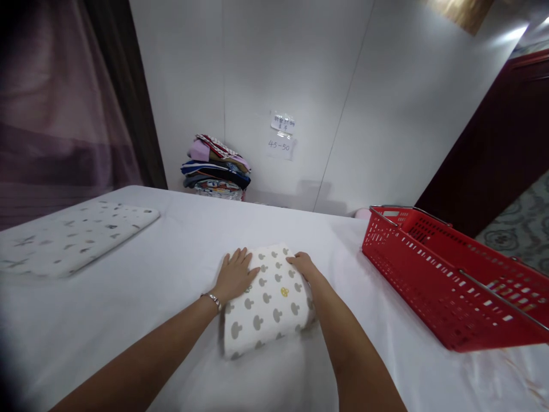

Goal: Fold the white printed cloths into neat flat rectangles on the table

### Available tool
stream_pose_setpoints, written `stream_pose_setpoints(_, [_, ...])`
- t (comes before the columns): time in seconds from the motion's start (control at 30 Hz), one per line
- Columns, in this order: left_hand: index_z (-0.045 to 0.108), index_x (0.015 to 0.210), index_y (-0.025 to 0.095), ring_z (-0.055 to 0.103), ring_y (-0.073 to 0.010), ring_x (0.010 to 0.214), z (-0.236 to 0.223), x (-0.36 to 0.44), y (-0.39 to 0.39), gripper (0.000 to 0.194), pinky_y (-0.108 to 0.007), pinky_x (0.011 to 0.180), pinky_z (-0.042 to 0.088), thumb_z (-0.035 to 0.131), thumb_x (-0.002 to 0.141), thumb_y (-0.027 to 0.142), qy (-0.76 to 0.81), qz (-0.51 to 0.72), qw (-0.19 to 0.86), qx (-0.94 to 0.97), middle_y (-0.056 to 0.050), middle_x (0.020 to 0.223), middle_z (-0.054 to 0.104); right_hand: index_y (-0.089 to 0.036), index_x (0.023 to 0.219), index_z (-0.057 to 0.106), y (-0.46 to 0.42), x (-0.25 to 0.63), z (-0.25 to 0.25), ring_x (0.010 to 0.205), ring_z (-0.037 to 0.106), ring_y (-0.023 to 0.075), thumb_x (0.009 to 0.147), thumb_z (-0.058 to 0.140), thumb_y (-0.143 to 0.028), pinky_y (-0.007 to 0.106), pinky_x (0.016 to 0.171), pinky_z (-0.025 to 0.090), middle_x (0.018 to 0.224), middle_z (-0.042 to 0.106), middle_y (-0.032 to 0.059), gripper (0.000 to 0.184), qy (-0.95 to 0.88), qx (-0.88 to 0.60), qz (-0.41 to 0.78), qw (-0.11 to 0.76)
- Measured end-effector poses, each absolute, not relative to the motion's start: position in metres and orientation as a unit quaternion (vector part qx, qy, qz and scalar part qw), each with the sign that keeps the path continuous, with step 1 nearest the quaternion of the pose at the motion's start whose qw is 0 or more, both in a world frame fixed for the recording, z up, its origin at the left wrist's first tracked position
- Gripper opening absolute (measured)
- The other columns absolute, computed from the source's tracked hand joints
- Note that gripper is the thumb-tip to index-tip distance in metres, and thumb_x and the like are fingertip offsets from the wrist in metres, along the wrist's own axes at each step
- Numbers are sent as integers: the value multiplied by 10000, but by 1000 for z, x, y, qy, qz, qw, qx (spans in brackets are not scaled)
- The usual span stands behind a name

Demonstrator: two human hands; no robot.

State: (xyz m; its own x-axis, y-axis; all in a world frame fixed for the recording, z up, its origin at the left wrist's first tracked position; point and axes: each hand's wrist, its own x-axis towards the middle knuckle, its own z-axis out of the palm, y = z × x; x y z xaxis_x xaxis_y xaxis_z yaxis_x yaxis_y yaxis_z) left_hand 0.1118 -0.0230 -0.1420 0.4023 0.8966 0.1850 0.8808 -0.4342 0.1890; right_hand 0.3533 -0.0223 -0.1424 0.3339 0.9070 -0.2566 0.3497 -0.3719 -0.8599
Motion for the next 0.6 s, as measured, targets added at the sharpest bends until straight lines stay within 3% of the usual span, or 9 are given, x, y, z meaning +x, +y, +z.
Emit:
stream_pose_setpoints(0.2, [412, 1346, 122, 184, -286, 1369, -142, 112, -25, 600, -499, 1101, 100, 283, 890, 490, 533, 130, 25, 836, -124, 1465, 295, -134, 823, 600, -23, 356, -148, 675, 626, 176, 691, 650, -368, 244, 571, 464, 784, 677, 69, 274, -459, -743, 362, 326])
stream_pose_setpoints(0.37, [413, 1347, 117, 200, -284, 1362, -145, 112, -23, 601, -497, 1096, 110, 289, 892, 490, 526, 140, 23, 839, -127, 1460, 305, -115, 979, 623, -22, 355, -141, 874, 628, 236, 740, 608, -375, 296, 713, 470, 967, 672, 127, 353, -490, -753, 326, 294])
stream_pose_setpoints(0.43, [419, 1343, 118, 206, -288, 1358, -148, 112, -21, 597, -502, 1092, 110, 300, 889, 487, 522, 147, 21, 840, -129, 1460, 305, -129, 1140, 576, -28, 348, -139, 1077, 551, 260, 765, 593, -372, 330, 857, 426, 1155, 607, 147, 447, -521, -751, 281, 292])
stream_pose_setpoints(0.5, [421, 1341, 118, 203, -292, 1358, -152, 113, -20, 597, -508, 1090, 106, 306, 887, 489, 521, 154, 23, 839, -130, 1461, 303, -163, 1300, 461, -40, 337, -139, 1265, 384, 261, 805, 556, -392, 373, 994, 320, 1350, 463, 141, 554, -597, -733, 194, 262])
stream_pose_setpoints(0.6, [425, 1335, 116, 199, -295, 1359, -153, 114, -19, 597, -510, 1090, 94, 325, 881, 490, 521, 163, 33, 837, -137, 1458, 307, -209, 1403, 321, -61, 316, -143, 1376, 169, 232, 876, 437, -460, 433, 1085, 153, 1484, 267, 95, 595, -728, -667, 78, 139])
